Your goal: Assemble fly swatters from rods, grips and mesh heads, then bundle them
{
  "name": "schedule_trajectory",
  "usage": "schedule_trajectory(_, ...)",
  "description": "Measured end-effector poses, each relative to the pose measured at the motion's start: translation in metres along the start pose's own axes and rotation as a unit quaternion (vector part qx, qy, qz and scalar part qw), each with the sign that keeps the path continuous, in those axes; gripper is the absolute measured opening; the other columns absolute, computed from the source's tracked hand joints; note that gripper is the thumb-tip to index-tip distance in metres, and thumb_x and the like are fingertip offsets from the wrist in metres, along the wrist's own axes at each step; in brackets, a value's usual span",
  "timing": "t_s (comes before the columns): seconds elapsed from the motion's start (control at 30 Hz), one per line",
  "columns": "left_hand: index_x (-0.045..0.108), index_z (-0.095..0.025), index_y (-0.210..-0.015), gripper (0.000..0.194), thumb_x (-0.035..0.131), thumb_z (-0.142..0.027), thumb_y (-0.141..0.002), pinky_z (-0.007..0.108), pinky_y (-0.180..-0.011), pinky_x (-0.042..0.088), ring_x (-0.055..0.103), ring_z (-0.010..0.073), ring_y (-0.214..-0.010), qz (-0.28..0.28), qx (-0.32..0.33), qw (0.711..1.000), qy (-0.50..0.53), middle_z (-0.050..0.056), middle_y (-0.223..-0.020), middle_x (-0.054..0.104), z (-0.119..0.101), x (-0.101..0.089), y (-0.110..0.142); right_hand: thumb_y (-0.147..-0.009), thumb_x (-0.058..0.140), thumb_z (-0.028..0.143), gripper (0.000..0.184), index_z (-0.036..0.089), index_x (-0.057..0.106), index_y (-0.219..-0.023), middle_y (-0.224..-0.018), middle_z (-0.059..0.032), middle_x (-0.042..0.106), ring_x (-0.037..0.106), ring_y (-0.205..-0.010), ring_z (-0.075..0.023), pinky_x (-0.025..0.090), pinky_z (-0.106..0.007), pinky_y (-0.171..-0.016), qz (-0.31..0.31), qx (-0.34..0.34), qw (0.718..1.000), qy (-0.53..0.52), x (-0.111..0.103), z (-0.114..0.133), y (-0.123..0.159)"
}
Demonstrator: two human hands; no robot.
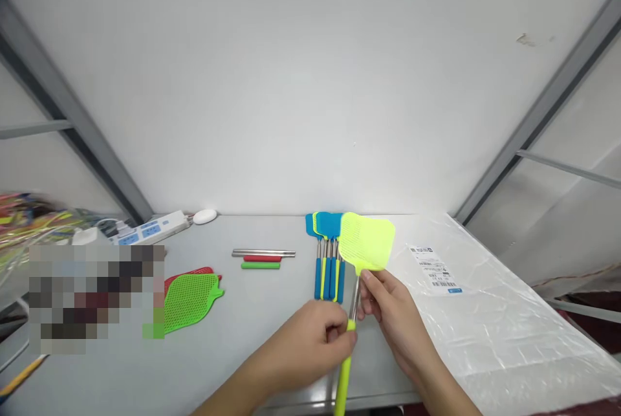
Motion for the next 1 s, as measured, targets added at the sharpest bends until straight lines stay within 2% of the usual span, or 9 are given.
schedule_trajectory(0.07, 0.037, -0.021, -0.059, 0.028, 0.048, -0.029, -0.083, 0.026, -0.045, 0.022, 0.034, 0.0105, -0.05, -0.029, -0.008, 0.999, -0.018, -0.005, -0.054, 0.039, 0.005, -0.013, -0.024, -0.09, 0.06, 0.047, 0.037, 0.023, 0.058, -0.118, -0.077, 0.0006, 0.059, 0.052, -0.061, -0.0136, 0.048, -0.031, -0.064, -0.01, -0.017, 0.999, 0.049, -0.002, 0.004, -0.013)
schedule_trajectory(0.13, 0.039, -0.021, -0.059, 0.026, 0.048, -0.028, -0.082, 0.026, -0.045, 0.021, 0.036, 0.0109, -0.049, -0.058, -0.018, 0.995, -0.079, -0.004, -0.053, 0.041, 0.012, -0.028, -0.047, -0.09, 0.058, 0.048, 0.049, 0.026, 0.047, -0.132, -0.085, 0.0, 0.06, 0.053, -0.064, -0.0141, 0.048, -0.032, -0.067, -0.033, -0.05, 0.991, 0.117, -0.002, 0.002, -0.023)
schedule_trajectory(0.23, 0.045, -0.02, -0.057, 0.026, 0.047, -0.028, -0.082, 0.027, -0.046, 0.022, 0.044, 0.0128, -0.05, -0.069, -0.031, 0.975, -0.21, -0.002, -0.054, 0.05, 0.023, -0.044, -0.076, -0.09, 0.058, 0.047, 0.042, 0.025, 0.052, -0.126, -0.079, 0.0003, 0.057, 0.054, -0.067, -0.016, 0.046, -0.029, -0.066, -0.052, -0.09, 0.968, 0.227, 0.0, -0.012, -0.03)
schedule_trajectory(0.3, 0.05, -0.02, -0.058, 0.026, 0.046, -0.027, -0.083, 0.028, -0.048, 0.023, 0.049, 0.0149, -0.054, -0.066, -0.038, 0.962, -0.26, 0.001, -0.057, 0.056, 0.03, -0.049, -0.092, -0.09, 0.057, 0.046, 0.035, 0.025, 0.057, -0.118, -0.076, -0.0002, 0.056, 0.054, -0.068, -0.0171, 0.044, -0.028, -0.062, -0.051, -0.084, 0.952, 0.289, 0.001, -0.026, -0.031)
schedule_trajectory(0.47, 0.062, -0.019, -0.063, 0.025, 0.047, -0.027, -0.081, 0.029, -0.053, 0.029, 0.058, 0.0211, -0.063, -0.049, -0.07, 0.945, -0.314, 0.006, -0.068, 0.064, 0.041, -0.042, -0.121, -0.094, 0.05, 0.043, 0.029, 0.024, 0.061, -0.113, -0.074, -0.001, 0.059, 0.057, -0.065, -0.0183, 0.045, -0.028, -0.058, -0.064, -0.075, 0.918, 0.385, 0.001, -0.058, -0.026)
schedule_trajectory(0.63, 0.069, -0.016, -0.072, 0.026, 0.046, -0.024, -0.081, 0.033, -0.06, 0.037, 0.06, 0.0242, -0.075, -0.044, -0.095, 0.929, -0.355, 0.01, -0.081, 0.065, 0.046, -0.03, -0.128, -0.096, 0.045, 0.038, 0.024, 0.024, 0.061, -0.108, -0.075, -0.0006, 0.062, 0.061, -0.066, -0.018, 0.048, -0.028, -0.061, -0.073, -0.116, 0.897, 0.42, -0.002, -0.072, -0.027)
schedule_trajectory(0.73, 0.069, -0.016, -0.077, 0.025, 0.047, -0.023, -0.082, 0.038, -0.071, 0.04, 0.057, 0.0257, -0.088, -0.067, -0.076, 0.917, -0.386, 0.011, -0.093, 0.061, 0.049, -0.025, -0.125, -0.097, 0.044, 0.035, 0.022, 0.024, 0.06, -0.108, -0.075, -0.0005, 0.062, 0.061, -0.065, -0.0177, 0.049, -0.028, -0.059, -0.049, -0.13, 0.887, 0.44, 0.0, -0.074, -0.03)
schedule_trajectory(0.8, 0.068, -0.017, -0.074, 0.022, 0.048, -0.023, -0.082, 0.04, -0.074, 0.039, 0.054, 0.0253, -0.089, -0.085, -0.059, 0.909, -0.404, 0.01, -0.091, 0.058, 0.05, -0.023, -0.123, -0.096, 0.044, 0.032, 0.022, 0.023, 0.059, -0.109, -0.077, -0.0014, 0.063, 0.062, -0.067, -0.018, 0.05, -0.028, -0.059, -0.022, -0.142, 0.873, 0.465, 0.001, -0.075, -0.033)
schedule_trajectory(1.0, 0.058, -0.019, -0.065, 0.02, 0.051, -0.024, -0.082, 0.036, -0.069, 0.034, 0.049, 0.0222, -0.086, -0.117, -0.048, 0.923, -0.364, 0.007, -0.087, 0.053, 0.054, -0.02, -0.122, -0.097, 0.042, 0.027, 0.029, 0.02, 0.054, -0.123, -0.089, -0.006, 0.068, 0.066, -0.076, -0.0196, 0.054, -0.03, -0.066, -0.01, -0.163, 0.85, 0.5, -0.001, -0.078, -0.036)
Point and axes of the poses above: each hand's wrist, its own y-axis away from the middle knuckle, its own x-axis out of the palm, z = x × y, the point moved 1 cm from there along -y, towards the middle knuckle
